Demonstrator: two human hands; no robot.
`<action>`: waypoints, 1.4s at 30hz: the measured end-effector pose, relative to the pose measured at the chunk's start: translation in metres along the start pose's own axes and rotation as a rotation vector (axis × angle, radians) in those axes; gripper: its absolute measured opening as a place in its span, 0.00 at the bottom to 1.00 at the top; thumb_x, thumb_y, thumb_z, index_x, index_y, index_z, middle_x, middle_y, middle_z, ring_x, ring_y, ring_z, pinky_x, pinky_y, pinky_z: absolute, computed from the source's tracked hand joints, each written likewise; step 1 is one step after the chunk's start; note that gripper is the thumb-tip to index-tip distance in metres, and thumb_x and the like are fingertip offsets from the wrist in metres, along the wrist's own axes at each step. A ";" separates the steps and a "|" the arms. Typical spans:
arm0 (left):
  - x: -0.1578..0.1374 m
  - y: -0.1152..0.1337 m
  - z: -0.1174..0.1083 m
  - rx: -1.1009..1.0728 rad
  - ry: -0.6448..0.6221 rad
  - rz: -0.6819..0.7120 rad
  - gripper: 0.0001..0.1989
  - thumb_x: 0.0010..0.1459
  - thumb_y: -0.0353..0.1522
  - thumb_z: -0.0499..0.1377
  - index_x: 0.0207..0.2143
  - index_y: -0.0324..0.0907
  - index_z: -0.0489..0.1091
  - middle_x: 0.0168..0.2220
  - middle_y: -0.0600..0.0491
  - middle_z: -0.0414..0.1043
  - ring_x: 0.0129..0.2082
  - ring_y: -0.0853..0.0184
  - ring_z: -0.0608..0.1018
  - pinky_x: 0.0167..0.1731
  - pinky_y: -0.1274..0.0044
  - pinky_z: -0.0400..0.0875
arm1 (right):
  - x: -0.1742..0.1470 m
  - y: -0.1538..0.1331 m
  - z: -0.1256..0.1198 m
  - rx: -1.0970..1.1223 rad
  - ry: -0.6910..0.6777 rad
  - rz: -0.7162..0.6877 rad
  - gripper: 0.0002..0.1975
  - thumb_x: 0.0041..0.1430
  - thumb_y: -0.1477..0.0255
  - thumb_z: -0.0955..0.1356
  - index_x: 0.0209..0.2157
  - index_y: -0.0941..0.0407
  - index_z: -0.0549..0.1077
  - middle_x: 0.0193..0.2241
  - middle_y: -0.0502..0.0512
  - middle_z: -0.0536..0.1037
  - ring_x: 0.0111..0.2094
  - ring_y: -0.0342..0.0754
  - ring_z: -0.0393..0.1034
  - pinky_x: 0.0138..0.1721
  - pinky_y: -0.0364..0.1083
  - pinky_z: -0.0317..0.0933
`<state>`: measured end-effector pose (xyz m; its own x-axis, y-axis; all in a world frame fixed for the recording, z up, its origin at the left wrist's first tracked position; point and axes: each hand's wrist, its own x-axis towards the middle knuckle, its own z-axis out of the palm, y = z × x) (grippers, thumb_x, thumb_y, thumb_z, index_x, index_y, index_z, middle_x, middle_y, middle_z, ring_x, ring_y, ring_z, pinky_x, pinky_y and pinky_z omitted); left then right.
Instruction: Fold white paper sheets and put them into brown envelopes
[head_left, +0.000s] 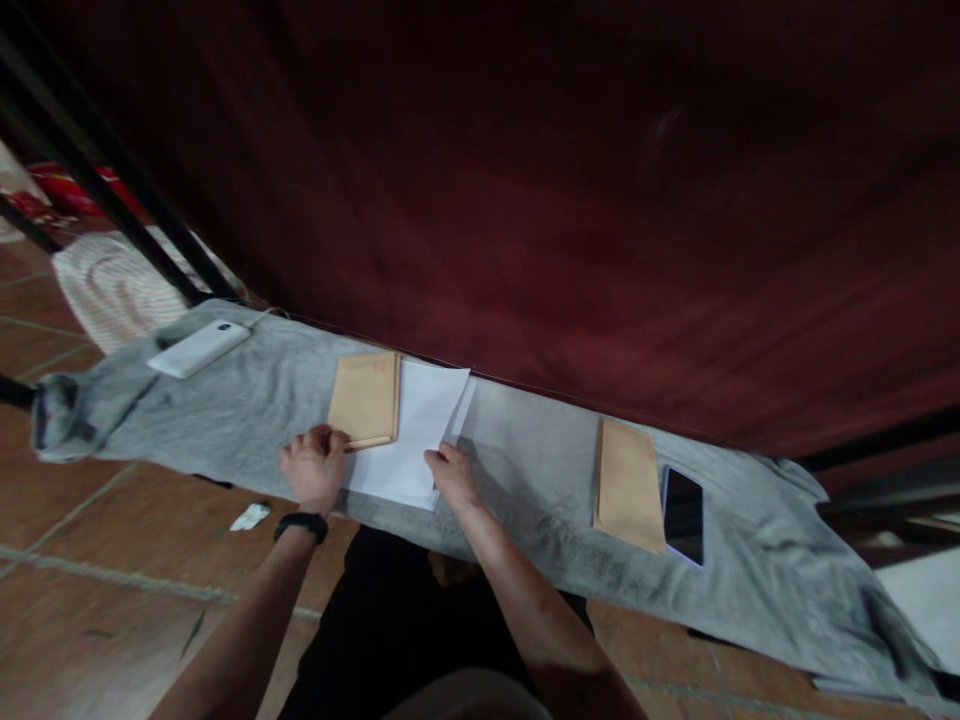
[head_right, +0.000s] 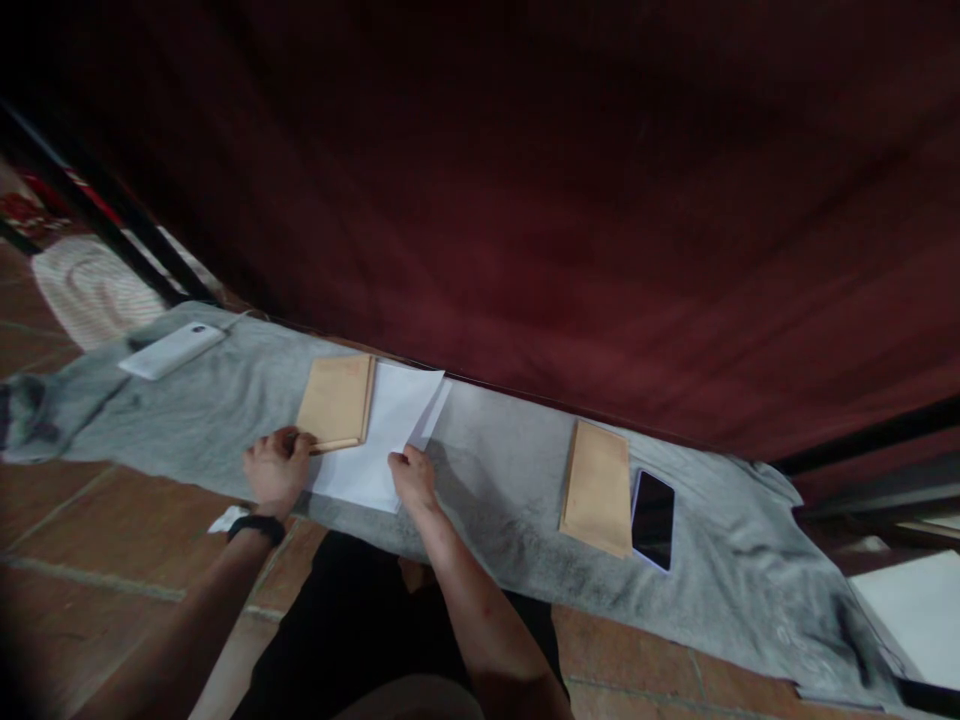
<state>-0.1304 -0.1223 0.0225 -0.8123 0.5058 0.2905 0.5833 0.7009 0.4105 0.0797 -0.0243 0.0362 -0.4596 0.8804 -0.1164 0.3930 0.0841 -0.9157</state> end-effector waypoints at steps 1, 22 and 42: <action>0.000 0.000 0.000 0.004 -0.004 -0.010 0.23 0.63 0.44 0.47 0.46 0.39 0.73 0.44 0.41 0.74 0.48 0.52 0.72 0.53 0.62 0.63 | -0.001 -0.002 -0.001 0.010 0.022 -0.004 0.11 0.56 0.71 0.63 0.20 0.52 0.66 0.19 0.44 0.68 0.25 0.43 0.65 0.30 0.41 0.60; -0.002 0.006 -0.011 -0.115 0.052 -0.057 0.17 0.65 0.39 0.51 0.48 0.38 0.69 0.46 0.46 0.72 0.51 0.53 0.71 0.56 0.59 0.62 | -0.121 0.139 -0.196 -0.091 0.520 0.029 0.17 0.57 0.58 0.64 0.40 0.55 0.75 0.35 0.61 0.82 0.38 0.56 0.77 0.41 0.52 0.70; -0.204 0.157 0.020 -0.258 -0.478 0.924 0.27 0.69 0.41 0.51 0.66 0.41 0.60 0.68 0.39 0.60 0.69 0.52 0.61 0.65 0.57 0.62 | -0.129 0.131 -0.167 -0.425 0.525 -0.096 0.24 0.67 0.68 0.58 0.62 0.58 0.64 0.51 0.67 0.77 0.50 0.58 0.75 0.49 0.55 0.70</action>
<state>0.1270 -0.1055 0.0101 0.0621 0.9697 0.2365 0.9073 -0.1536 0.3915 0.3237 -0.0483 -0.0047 -0.1028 0.9605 0.2585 0.6978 0.2549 -0.6694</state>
